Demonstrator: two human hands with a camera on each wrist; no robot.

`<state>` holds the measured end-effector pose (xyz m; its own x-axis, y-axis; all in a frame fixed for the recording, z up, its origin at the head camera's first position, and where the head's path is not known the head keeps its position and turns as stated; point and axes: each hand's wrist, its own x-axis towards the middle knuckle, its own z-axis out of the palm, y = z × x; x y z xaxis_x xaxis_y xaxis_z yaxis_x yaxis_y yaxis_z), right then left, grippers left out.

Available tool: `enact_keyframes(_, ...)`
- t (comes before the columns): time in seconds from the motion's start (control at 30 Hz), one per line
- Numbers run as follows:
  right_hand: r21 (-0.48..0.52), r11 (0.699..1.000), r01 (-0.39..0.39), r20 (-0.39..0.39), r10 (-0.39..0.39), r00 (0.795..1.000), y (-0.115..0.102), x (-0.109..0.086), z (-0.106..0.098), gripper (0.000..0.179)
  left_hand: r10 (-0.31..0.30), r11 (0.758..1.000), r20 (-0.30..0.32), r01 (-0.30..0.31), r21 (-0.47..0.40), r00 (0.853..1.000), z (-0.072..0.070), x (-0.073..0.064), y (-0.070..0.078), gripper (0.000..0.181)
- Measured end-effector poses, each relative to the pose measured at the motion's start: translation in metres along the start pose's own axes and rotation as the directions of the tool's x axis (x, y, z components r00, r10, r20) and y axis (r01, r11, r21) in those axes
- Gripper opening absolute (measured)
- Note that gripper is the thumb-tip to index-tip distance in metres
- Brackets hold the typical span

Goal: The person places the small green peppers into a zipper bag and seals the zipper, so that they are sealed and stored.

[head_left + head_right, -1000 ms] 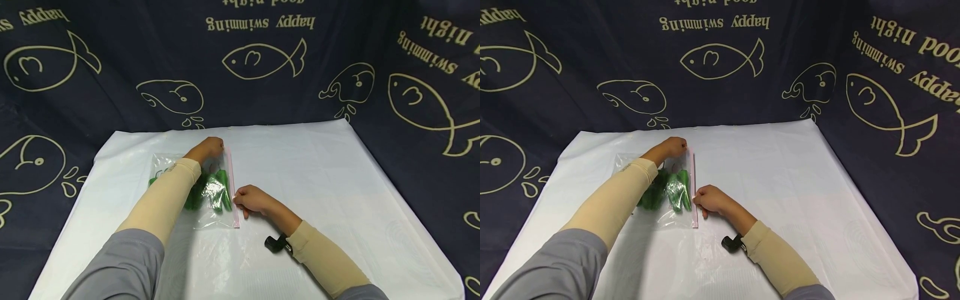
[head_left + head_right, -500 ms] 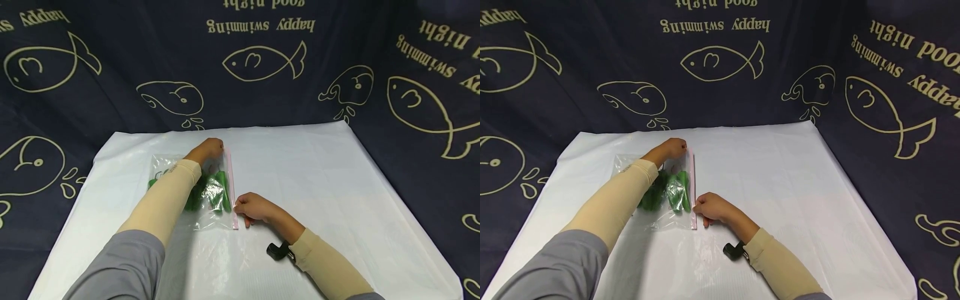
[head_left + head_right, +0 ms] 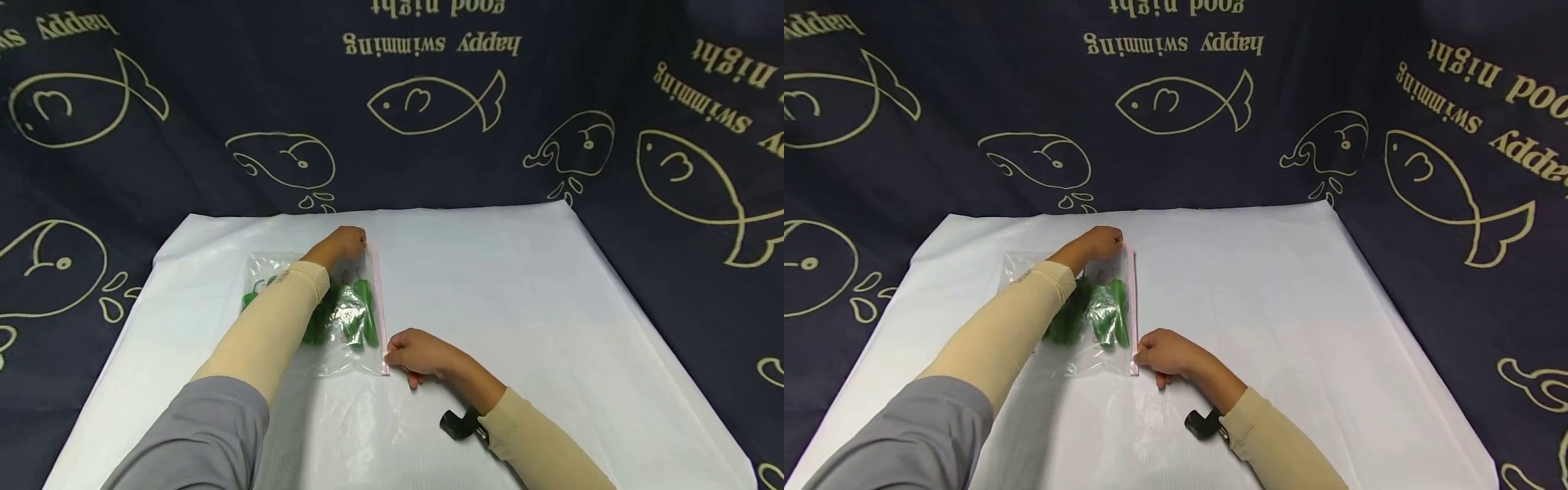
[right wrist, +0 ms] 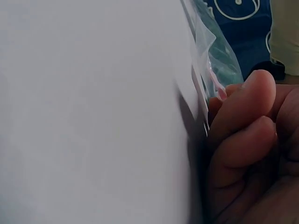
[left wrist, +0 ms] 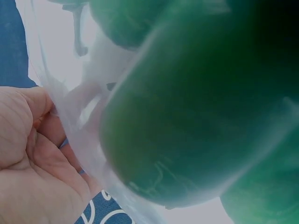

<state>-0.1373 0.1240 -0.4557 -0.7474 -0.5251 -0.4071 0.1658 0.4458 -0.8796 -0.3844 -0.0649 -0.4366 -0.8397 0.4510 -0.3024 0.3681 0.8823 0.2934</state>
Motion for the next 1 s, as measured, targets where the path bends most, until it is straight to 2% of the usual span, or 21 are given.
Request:
enact_keyframes(0.1,0.015,1.0,-0.012,0.004,0.012,1.0,0.007,-0.009,0.001,0.025,0.006,1.0,0.027,-0.005,-0.023,1.0,0.006,-0.001,0.012,0.026)
enact_keyframes(0.13,0.019,1.0,-0.013,0.003,0.013,1.0,0.008,-0.011,0.001,0.025,-0.033,0.999,0.058,0.034,-0.024,0.998,0.0,-0.01,0.025,0.026)
enact_keyframes(0.27,0.013,1.0,0.007,0.011,-0.008,1.0,0.009,-0.013,0.0,0.025,-0.057,0.998,0.007,0.057,-0.02,0.998,-0.002,-0.023,0.035,0.025)
enact_keyframes(0.43,-0.014,1.0,0.025,0.027,-0.024,0.999,0.006,-0.01,0.002,0.021,-0.057,0.998,-0.029,0.056,-0.022,0.998,-0.007,-0.032,0.033,0.024)
enact_keyframes(0.67,-0.028,0.999,0.036,0.032,-0.035,0.999,0.004,-0.008,0.005,0.019,-0.053,0.998,-0.033,0.052,-0.028,0.998,-0.007,-0.033,0.027,0.025)
enact_keyframes(0.83,-0.042,0.998,0.045,0.034,-0.044,0.998,0.003,-0.007,0.005,0.017,-0.064,0.998,-0.042,0.063,-0.023,0.997,-0.009,-0.039,0.027,0.024)
enact_keyframes(1.0,-0.071,0.996,0.046,0.029,-0.044,0.999,-0.001,-0.005,0.004,0.019,-0.067,0.995,-0.039,0.064,-0.075,0.997,-0.015,-0.05,0.026,0.028)
